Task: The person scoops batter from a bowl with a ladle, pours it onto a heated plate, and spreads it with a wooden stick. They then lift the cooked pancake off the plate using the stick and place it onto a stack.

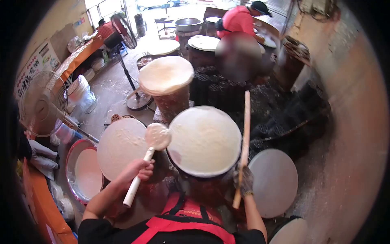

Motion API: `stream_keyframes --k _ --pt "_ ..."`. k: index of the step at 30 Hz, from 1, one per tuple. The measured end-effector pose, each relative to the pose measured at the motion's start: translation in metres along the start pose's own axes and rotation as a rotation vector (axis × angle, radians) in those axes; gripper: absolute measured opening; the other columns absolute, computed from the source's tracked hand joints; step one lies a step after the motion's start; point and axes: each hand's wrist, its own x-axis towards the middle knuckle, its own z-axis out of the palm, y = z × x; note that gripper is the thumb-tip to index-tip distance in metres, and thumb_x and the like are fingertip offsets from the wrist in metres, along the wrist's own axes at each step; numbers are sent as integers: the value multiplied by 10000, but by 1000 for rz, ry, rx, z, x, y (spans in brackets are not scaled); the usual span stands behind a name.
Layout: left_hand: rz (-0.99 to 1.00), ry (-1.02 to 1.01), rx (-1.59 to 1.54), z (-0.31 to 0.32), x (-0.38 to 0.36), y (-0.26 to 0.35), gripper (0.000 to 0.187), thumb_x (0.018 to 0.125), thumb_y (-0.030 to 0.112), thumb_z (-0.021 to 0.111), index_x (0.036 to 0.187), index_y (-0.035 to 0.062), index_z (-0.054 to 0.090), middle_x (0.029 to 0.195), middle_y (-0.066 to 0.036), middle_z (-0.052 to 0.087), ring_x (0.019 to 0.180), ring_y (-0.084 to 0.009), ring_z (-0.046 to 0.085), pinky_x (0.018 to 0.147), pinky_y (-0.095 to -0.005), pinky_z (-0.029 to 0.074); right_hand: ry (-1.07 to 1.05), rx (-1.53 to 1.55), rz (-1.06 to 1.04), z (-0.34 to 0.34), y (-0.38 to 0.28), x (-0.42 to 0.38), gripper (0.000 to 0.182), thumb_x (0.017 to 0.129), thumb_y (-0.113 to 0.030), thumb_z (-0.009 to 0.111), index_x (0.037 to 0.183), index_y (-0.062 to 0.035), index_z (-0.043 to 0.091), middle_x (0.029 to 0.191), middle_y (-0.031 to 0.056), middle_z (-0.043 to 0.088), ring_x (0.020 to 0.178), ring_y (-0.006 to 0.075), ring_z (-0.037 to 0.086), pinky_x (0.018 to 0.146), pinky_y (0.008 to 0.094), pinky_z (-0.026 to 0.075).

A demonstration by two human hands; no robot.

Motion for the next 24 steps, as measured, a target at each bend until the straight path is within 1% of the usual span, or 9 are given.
stream_keyframes --k 4,6,8,10,13,17,19,22,24 --pt "-165 -95 284 102 30 -78 106 901 138 445 918 34 431 648 26 377 460 -41 335 359 -163 281 240 -577 -14 -177 -60 -151 359 925 -383 395 908 -74 577 534 98 554 361 170 482 348 288 392" --pt "-101 -156 632 166 45 -116 153 900 170 463 961 32 442 645 20 386 452 -50 348 359 -182 290 288 -1095 -433 -132 -114 -230 351 927 -320 389 1026 -33 566 538 93 551 404 162 508 409 298 423" --pt "101 -221 1020 219 62 -158 204 892 186 487 1006 23 442 624 -9 426 442 -85 403 358 -234 324 142 -1127 -513 -158 -140 -269 359 902 -241 408 1174 -36 520 653 107 596 520 183 574 460 325 451" --pt "574 -475 1506 263 88 -197 251 858 198 537 1001 11 448 604 -78 503 441 -161 491 386 -311 386 190 -1630 -1037 -164 -166 -284 413 886 -180 427 1289 -90 441 815 119 623 642 239 607 508 359 473" --pt "780 -543 1824 316 97 -248 206 792 166 576 882 -4 502 621 -158 577 556 -285 595 529 -390 458 408 -1972 -739 -174 -171 -314 485 874 -117 445 1349 -173 367 854 136 603 714 320 593 595 395 480" --pt "988 -713 1846 334 129 -308 182 783 148 591 876 0 541 575 -88 580 476 -162 580 435 -298 444 542 -1424 -315 -214 -158 -350 451 840 -117 443 1290 -161 445 1031 141 584 826 304 601 708 386 497" --pt "740 -705 1693 331 142 -328 197 768 131 587 890 -16 539 573 -108 581 454 -174 583 426 -300 455 487 -1341 -263 -264 -104 -337 372 835 -115 441 1200 -126 506 1111 162 556 902 308 580 774 393 481" --pt "537 -619 1507 317 175 -376 226 757 112 583 916 -45 548 556 -106 575 441 -168 584 406 -272 459 468 -1557 -417 -305 -38 -327 323 824 -141 479 1138 -68 482 1202 182 505 1009 274 533 820 368 461" --pt "521 -535 1446 310 200 -406 250 766 122 575 933 -62 545 551 -126 575 419 -176 577 398 -278 458 538 -1506 -665 -333 15 -300 483 858 -166 482 1312 -76 344 1181 154 515 965 228 552 770 311 478"
